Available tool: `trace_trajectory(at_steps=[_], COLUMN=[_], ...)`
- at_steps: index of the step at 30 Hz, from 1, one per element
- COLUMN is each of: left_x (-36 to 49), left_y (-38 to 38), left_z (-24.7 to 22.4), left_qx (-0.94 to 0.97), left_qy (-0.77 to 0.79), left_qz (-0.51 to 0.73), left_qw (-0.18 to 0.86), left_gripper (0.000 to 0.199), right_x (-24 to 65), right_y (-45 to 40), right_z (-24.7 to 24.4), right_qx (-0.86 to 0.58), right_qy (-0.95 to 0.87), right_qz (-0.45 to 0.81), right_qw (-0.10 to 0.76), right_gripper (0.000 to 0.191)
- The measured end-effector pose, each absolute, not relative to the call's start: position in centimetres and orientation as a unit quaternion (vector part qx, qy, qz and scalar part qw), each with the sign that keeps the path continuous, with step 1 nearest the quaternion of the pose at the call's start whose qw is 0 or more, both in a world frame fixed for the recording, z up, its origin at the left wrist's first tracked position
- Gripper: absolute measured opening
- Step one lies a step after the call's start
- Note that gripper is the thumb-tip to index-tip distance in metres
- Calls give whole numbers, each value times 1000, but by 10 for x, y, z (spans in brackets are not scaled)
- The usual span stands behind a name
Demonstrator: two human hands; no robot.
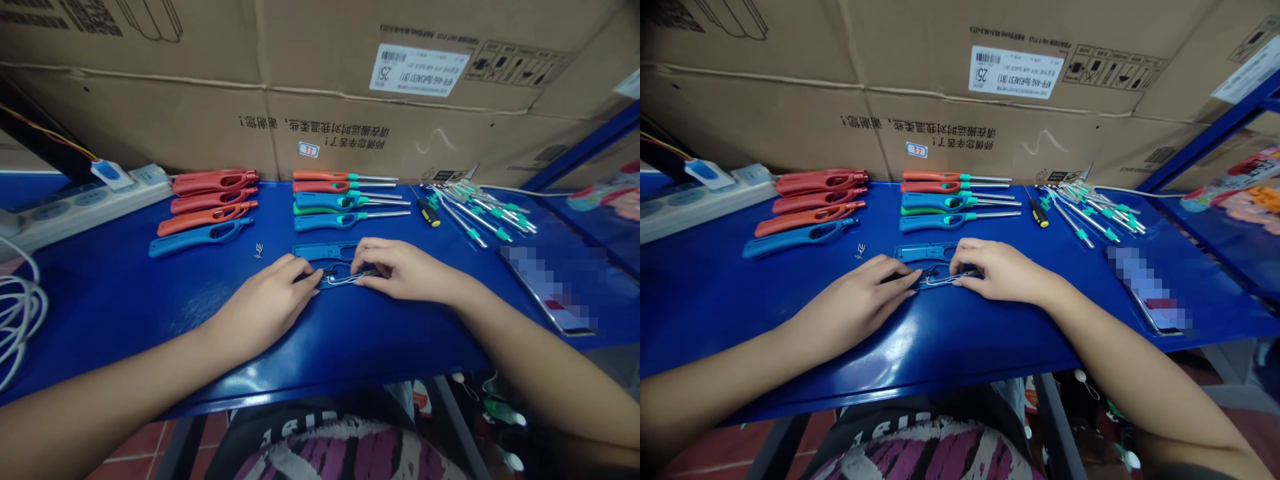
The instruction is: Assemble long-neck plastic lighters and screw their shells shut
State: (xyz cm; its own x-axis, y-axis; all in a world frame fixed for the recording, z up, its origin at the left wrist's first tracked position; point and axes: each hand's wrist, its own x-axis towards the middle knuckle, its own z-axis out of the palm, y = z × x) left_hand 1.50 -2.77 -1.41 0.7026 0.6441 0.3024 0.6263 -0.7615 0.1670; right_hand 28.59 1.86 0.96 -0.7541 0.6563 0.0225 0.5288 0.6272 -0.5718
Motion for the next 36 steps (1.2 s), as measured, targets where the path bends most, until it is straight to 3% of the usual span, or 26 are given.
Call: trace_trajectory(at_steps=[6, 11, 14, 18, 29, 36], left_x=[14, 16, 17, 16, 15, 14], left_y=[-28, -28, -28, -28, -28, -28], left_z=[-16, -17, -17, -17, -15, -11], left_qx=[918, 916, 917, 920, 925, 938], left_qy=[351, 336, 332, 334, 327, 312], left_qz=[179, 192, 186, 171, 164, 139], left_qw=[48, 107, 121, 112, 102, 65], left_gripper=[34, 37, 37, 35, 36, 40], right_x=[288, 292, 291, 285, 281, 283], right_y=[20, 18, 18, 17, 20, 21], right_z=[9, 15, 14, 7, -1, 0], right_qx=[-321, -279, -278, -308, -309, -293], right_qy=[-889, -907, -910, -916, -916, -920], right_qz=[301, 300, 288, 228, 211, 208], right_qw=[124, 96, 105, 119, 141, 158], right_gripper=[6, 19, 7, 21, 7, 9])
